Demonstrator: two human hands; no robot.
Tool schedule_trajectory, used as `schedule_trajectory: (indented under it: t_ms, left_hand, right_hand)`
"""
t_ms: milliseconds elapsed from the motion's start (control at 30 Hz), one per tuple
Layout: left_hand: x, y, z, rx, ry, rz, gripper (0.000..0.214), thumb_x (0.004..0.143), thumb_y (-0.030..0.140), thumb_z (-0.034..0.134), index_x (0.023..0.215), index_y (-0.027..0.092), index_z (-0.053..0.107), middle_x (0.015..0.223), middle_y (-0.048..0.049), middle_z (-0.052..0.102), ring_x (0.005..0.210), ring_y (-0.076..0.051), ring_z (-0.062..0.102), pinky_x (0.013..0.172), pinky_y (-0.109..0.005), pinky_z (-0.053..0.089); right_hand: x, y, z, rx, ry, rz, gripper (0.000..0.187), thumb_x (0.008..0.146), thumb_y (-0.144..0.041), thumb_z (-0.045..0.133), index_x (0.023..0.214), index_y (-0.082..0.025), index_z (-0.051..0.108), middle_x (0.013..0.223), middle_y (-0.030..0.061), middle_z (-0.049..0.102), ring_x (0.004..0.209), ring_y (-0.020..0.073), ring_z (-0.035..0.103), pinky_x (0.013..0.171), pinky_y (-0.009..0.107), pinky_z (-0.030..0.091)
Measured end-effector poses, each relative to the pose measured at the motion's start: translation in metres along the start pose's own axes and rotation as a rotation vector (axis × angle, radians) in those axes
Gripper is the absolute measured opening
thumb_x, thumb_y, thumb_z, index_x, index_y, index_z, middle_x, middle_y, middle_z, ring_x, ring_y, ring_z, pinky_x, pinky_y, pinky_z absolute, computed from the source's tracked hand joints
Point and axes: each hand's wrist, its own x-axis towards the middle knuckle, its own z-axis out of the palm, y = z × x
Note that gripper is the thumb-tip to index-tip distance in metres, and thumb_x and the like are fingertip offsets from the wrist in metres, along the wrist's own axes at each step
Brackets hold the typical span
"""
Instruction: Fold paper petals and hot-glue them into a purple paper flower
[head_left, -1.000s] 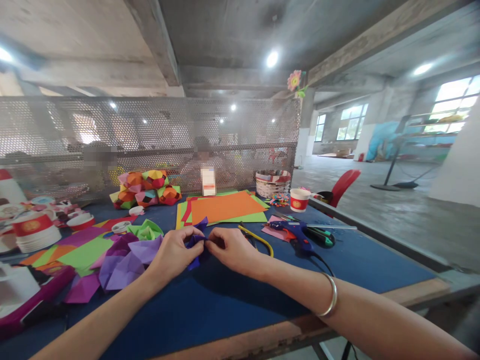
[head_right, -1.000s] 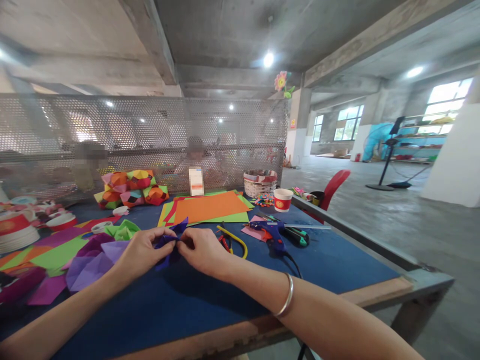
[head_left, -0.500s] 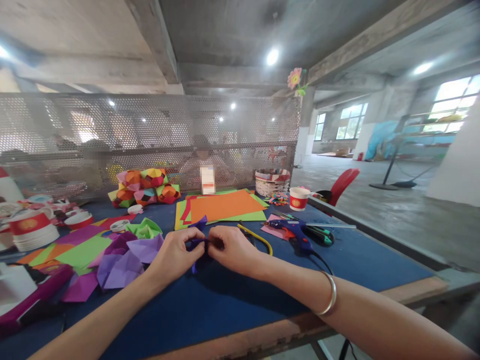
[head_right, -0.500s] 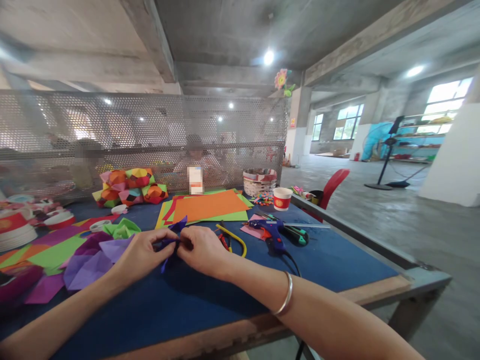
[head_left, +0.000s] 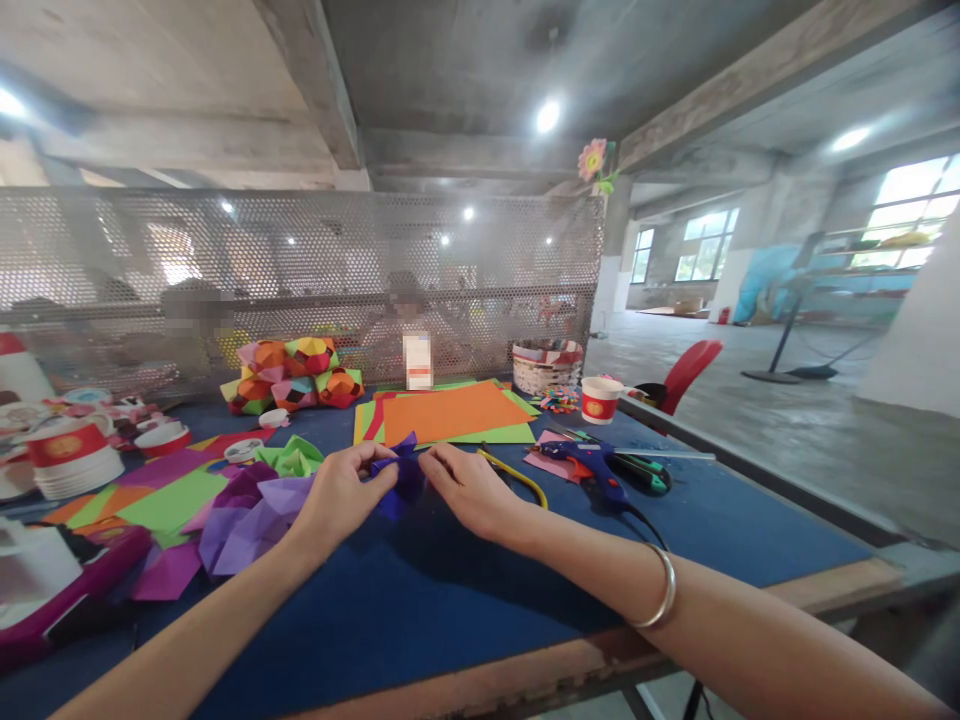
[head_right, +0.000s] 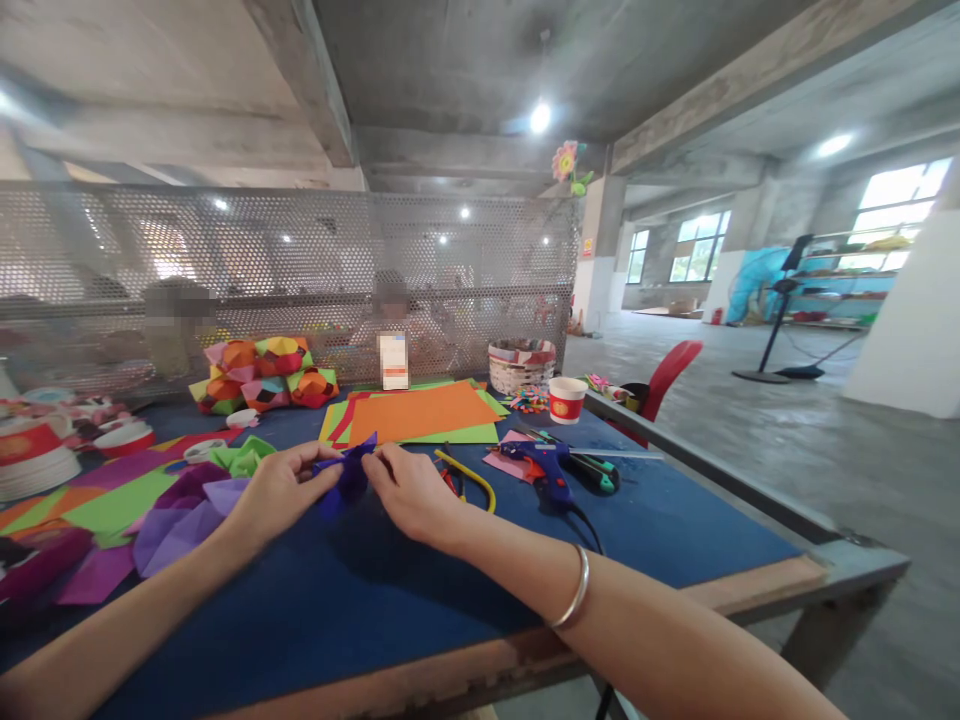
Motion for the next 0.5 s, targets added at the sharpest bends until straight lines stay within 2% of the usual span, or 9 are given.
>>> schedule_trajectory:
  t_ms: [100,233,300,400,500]
  left_hand:
    - [0.003,-0.001,-0.003,-0.076,0.0,-0.084,0.028,0.063,0.041,0.066,0.077,0.017,0.071,0.068,-0.0035,0.073,0.062,-0.02,0.067,0.056,-0.028,0.05]
    - [0.003,-0.004,-0.003,-0.111,-0.027,-0.132,0.033,0.062,0.044,0.068,0.08,0.016,0.07,0.068,-0.0042,0.073,0.062,-0.021,0.068,0.056,-0.03,0.051]
    - [0.003,-0.004,-0.001,-0.154,-0.096,-0.128,0.035,0.061,0.045,0.071,0.081,0.016,0.07,0.073,-0.0051,0.075,0.066,-0.022,0.07,0.063,-0.032,0.054]
    - [0.001,-0.001,0.001,-0.224,-0.229,-0.085,0.04,0.063,0.045,0.074,0.09,0.017,0.071,0.089,-0.0081,0.078,0.085,-0.026,0.073,0.079,-0.038,0.057]
    - [0.001,0.004,-0.002,-0.235,-0.232,-0.051,0.044,0.066,0.047,0.074,0.098,0.017,0.07,0.102,-0.0107,0.077,0.096,-0.027,0.072,0.088,-0.041,0.056]
  right_hand:
    - [0.001,0.001,0.001,0.018,-0.018,0.031,0.031,0.101,-0.033,0.041,0.075,-0.02,0.054,0.074,0.0009,0.062,0.068,0.014,0.056,0.063,0.026,0.036]
    - [0.004,0.009,0.007,0.181,-0.048,0.091,0.014,0.094,-0.029,0.054,0.087,-0.019,0.059,0.072,0.0005,0.066,0.067,0.0145,0.062,0.063,0.025,0.042]
    - [0.007,0.014,0.009,0.264,-0.042,0.124,0.008,0.09,-0.026,0.057,0.09,-0.018,0.059,0.068,-0.0008,0.065,0.063,0.0141,0.062,0.062,0.025,0.044]
    - [0.012,0.021,0.007,0.315,-0.011,0.148,0.003,0.087,-0.019,0.056,0.085,-0.018,0.059,0.067,-0.0011,0.065,0.062,0.013,0.063,0.061,0.023,0.046]
    - [0.018,0.027,-0.002,0.298,0.061,0.182,0.003,0.085,-0.017,0.055,0.082,-0.018,0.057,0.066,-0.0018,0.064,0.061,0.0122,0.063,0.06,0.022,0.046]
